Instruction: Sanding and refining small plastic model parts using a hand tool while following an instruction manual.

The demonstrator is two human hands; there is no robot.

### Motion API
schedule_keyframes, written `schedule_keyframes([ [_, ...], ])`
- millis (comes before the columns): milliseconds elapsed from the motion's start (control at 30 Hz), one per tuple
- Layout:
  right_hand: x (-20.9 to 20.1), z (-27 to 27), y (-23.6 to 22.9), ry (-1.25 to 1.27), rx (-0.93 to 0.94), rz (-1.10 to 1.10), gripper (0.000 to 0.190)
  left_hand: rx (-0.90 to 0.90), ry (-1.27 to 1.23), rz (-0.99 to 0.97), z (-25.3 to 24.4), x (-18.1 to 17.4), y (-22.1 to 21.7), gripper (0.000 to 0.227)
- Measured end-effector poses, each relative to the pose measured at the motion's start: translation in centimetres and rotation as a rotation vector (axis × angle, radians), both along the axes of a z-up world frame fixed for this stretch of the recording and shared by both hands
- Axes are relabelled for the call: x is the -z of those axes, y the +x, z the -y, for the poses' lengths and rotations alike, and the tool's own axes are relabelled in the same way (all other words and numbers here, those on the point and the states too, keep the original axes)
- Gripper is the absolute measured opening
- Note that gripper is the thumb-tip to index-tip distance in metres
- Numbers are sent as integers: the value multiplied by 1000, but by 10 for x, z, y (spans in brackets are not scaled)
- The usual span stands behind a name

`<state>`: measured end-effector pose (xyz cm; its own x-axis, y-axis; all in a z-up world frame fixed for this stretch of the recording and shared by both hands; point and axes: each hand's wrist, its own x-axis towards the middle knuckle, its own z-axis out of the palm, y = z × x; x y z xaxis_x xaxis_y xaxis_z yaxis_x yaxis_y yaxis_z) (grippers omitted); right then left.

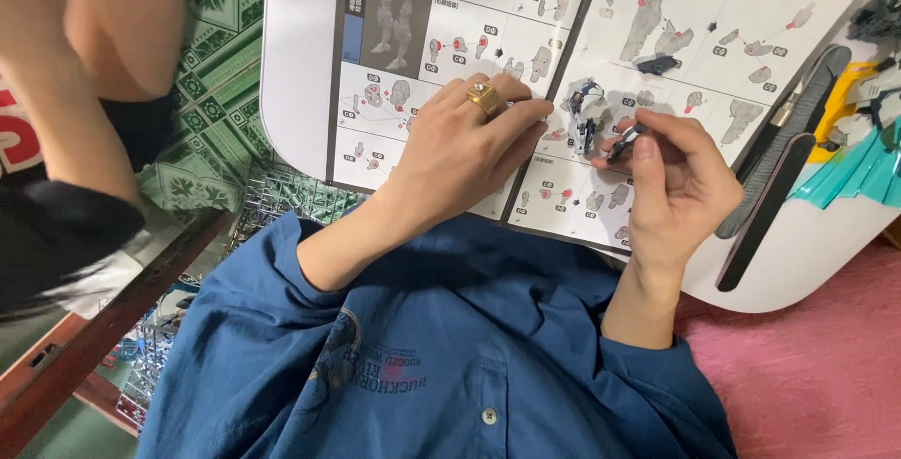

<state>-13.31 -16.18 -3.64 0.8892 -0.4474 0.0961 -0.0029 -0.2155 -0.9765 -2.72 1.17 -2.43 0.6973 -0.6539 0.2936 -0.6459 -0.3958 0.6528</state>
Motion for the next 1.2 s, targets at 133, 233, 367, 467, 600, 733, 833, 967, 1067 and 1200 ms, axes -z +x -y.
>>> schedule_keyframes([
  [133, -14, -2, -5, 84, 22, -166, 18, 46, 1, -75, -4, -9, -2, 15],
  [233, -11, 1, -7, 133, 25, -142, 18, 5, -76, -116, -3, -13, -6, 17],
  [367, -7, 5, -11, 189, 43, -106, 22, 52, -204, -355, 0, -14, -11, 19],
  [467, -5, 6, -13, 297, 68, -73, 22, 47, -276, -469, 4, -17, -15, 20],
  [600, -8, 6, -15, 372, 136, -87, 20, 11, -347, -615, 11, -19, -20, 22],
  [733, -4, 8, -18, 365, 143, -75, 20, 11, -356, -648, 16, -19, -22, 21],
  [833, 0, 10, -20, 358, 122, -58, 21, 0, -409, -751, 19, -18, -21, 20],
  [967, -1, 10, -19, 383, 88, -23, 20, 18, -458, -966, 20, -21, -18, 17],
  [1067, -2, 9, -18, 407, 81, -30, 19, 26, -449, -999, 20, -21, -16, 17],
  [1200, -6, 6, -16, 358, 64, -57, 17, 46, -429, -1049, 21, -18, -14, 18],
])
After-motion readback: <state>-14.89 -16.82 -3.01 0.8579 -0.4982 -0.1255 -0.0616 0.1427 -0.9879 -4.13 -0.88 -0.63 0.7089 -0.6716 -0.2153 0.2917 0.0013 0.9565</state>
